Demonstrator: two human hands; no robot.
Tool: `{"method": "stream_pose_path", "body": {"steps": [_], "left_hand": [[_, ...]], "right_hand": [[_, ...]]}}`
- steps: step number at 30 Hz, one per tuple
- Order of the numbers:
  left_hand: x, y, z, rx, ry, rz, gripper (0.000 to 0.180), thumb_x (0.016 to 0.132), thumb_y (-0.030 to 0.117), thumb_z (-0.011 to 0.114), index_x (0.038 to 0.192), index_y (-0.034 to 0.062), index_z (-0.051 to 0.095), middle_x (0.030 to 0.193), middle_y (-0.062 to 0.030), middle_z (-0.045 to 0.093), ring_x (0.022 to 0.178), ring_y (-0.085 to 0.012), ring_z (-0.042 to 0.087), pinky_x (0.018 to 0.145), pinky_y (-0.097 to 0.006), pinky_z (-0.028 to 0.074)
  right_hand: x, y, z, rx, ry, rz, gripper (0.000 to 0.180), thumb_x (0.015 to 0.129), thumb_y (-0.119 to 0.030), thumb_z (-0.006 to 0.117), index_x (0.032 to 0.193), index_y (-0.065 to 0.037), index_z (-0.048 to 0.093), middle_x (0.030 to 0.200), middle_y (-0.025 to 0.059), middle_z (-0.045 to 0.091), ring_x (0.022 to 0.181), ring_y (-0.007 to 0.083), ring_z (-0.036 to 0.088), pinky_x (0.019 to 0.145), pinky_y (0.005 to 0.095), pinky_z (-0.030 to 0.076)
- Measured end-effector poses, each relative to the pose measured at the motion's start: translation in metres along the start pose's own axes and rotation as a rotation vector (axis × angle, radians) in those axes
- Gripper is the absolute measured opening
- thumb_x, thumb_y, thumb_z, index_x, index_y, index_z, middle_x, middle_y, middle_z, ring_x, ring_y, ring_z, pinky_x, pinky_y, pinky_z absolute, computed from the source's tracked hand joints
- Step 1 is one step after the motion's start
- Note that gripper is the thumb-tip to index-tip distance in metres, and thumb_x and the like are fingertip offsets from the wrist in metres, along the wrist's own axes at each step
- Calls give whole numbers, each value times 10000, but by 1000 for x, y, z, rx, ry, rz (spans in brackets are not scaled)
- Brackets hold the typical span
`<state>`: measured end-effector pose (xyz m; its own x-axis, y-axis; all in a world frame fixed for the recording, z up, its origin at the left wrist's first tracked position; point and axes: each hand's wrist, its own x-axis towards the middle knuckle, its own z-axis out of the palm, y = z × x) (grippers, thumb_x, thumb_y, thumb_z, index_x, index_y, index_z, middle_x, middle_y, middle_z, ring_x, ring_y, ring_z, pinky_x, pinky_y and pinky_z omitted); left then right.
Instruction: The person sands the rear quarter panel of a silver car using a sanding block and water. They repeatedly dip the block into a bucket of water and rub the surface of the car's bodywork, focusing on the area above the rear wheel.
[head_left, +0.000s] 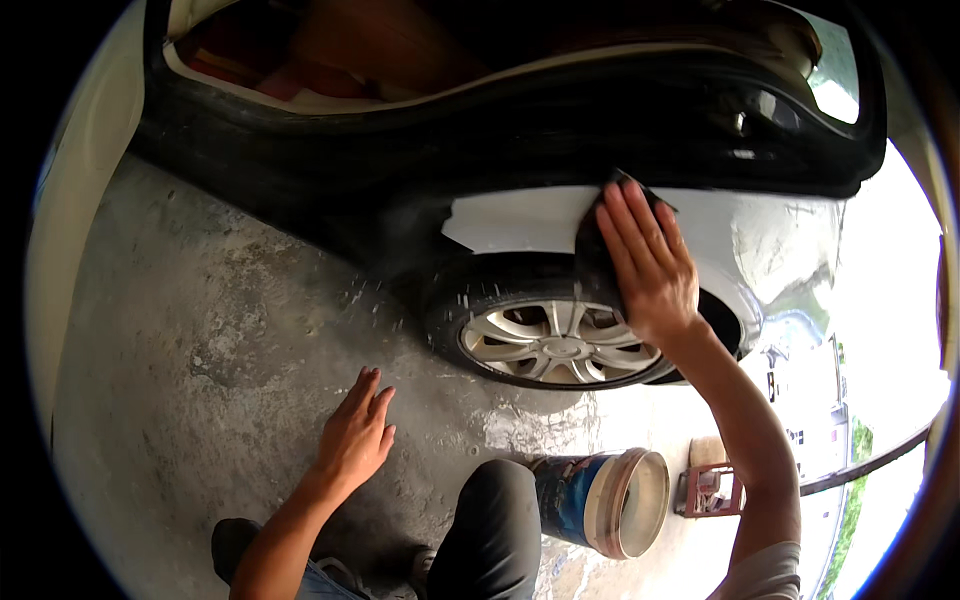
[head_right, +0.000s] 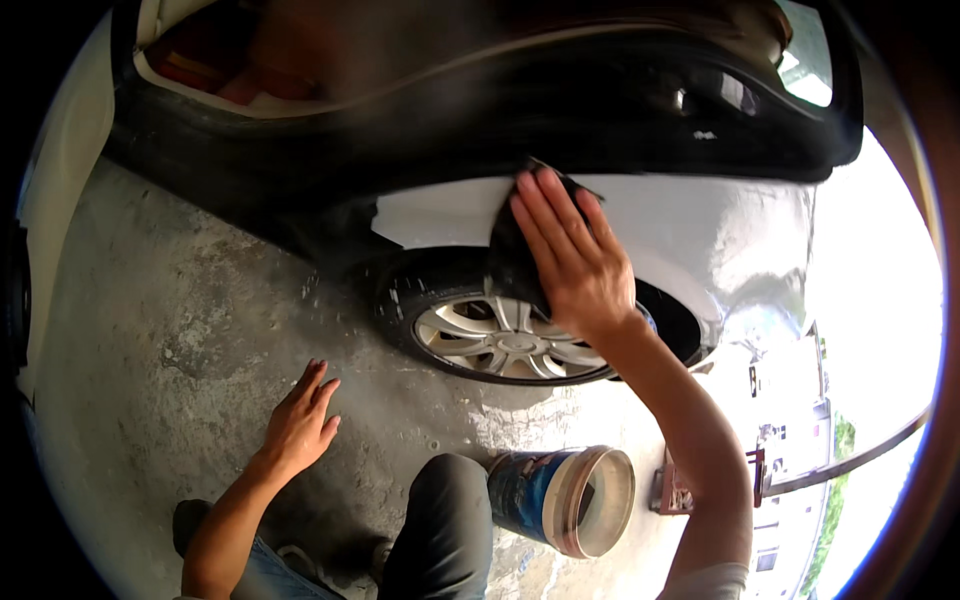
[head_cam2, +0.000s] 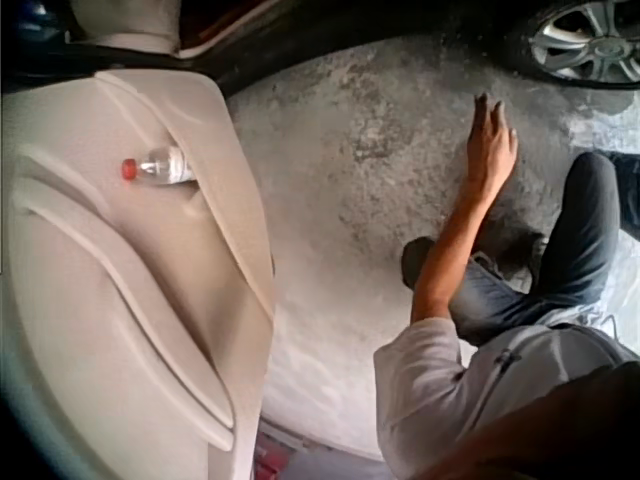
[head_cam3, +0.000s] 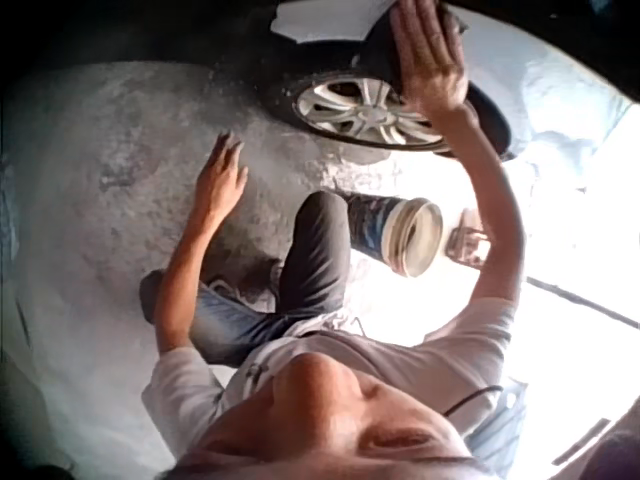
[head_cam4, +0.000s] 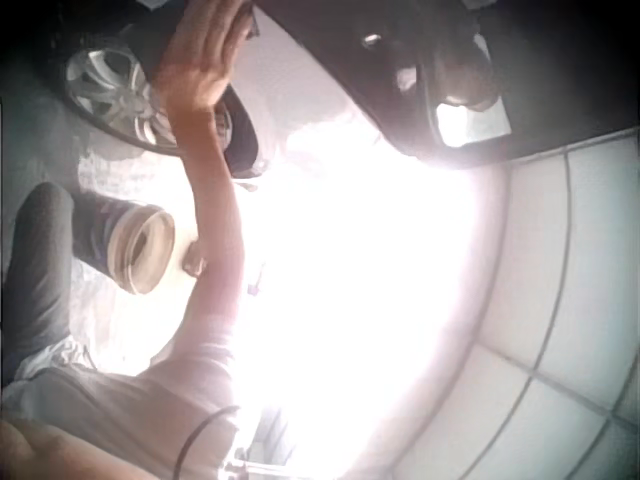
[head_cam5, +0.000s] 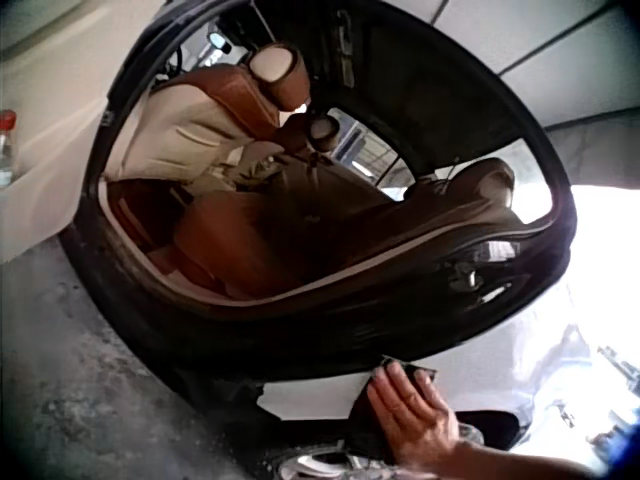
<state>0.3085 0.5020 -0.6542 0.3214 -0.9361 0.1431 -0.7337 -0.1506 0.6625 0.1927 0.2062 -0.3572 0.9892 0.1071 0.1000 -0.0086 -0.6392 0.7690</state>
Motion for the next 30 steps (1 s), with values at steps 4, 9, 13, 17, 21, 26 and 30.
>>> {"method": "stream_pose_path", "body": {"steps": [4, 9, 13, 17, 21, 26, 30], "left_hand": [[26, 21, 0, -84, 125, 72, 498, 952, 169, 675, 1377, -46, 529, 1527, -290, 466, 1454, -411, 451, 1182, -455, 433], [15, -2, 20, 31, 47, -18, 495, 952, 175, 692, 1391, 2, 542, 1525, -242, 497, 1430, -393, 482, 1149, -442, 466], [15, 14, 0, -57, 89, -12, 471, 951, 165, 690, 1370, -5, 557, 1490, -237, 534, 1392, -381, 526, 1108, -438, 504], [28, 25, 22, -117, 65, 84, 446, 953, 169, 683, 1340, -23, 574, 1446, -245, 571, 1348, -386, 566, 1097, -443, 513], [8, -3, 28, 11, 5, 12, 447, 963, 196, 683, 1338, -27, 584, 1431, -261, 582, 1340, -388, 576, 1096, -445, 515], [19, 21, 3, -19, 48, 7, 454, 955, 199, 693, 1339, -20, 586, 1406, -258, 605, 1310, -380, 603, 1062, -437, 541], [26, 15, 25, -84, -13, 75, 460, 946, 200, 703, 1332, -22, 588, 1364, -248, 628, 1270, -369, 630, 1025, -426, 565]], "right_hand": [[45, -51, 18, 6, 2, -15, 657, 893, -113, 554, 1517, 73, 466, 1679, 235, 300, 1599, 341, 205, 1298, 492, 166], [64, -33, -8, -264, -122, -265, 599, 955, -231, 609, 1472, 61, 534, 1649, 219, 375, 1579, 328, 277, 1288, 483, 205], [0, -13, 17, -10, 74, -28, 660, 968, -354, 636, 1472, 59, 529, 1620, 210, 426, 1545, 340, 350, 1279, 497, 239], [67, -74, 24, -94, -35, -147, 654, 916, -142, 504, 1535, 61, 453, 1683, 185, 326, 1594, 316, 231, 1302, 476, 170], [51, -42, 11, -148, -101, -232, 570, 1004, -197, 500, 1523, 38, 480, 1668, 171, 362, 1589, 298, 251, 1298, 473, 191], [21, -43, 14, -116, -48, -45, 631, 910, -142, 511, 1505, 64, 498, 1663, 199, 364, 1591, 329, 248, 1284, 499, 204], [80, -92, 34, -173, -80, -223, 639, 966, -199, 446, 1556, 47, 431, 1687, 188, 320, 1608, 320, 185, 1303, 463, 116]]}}
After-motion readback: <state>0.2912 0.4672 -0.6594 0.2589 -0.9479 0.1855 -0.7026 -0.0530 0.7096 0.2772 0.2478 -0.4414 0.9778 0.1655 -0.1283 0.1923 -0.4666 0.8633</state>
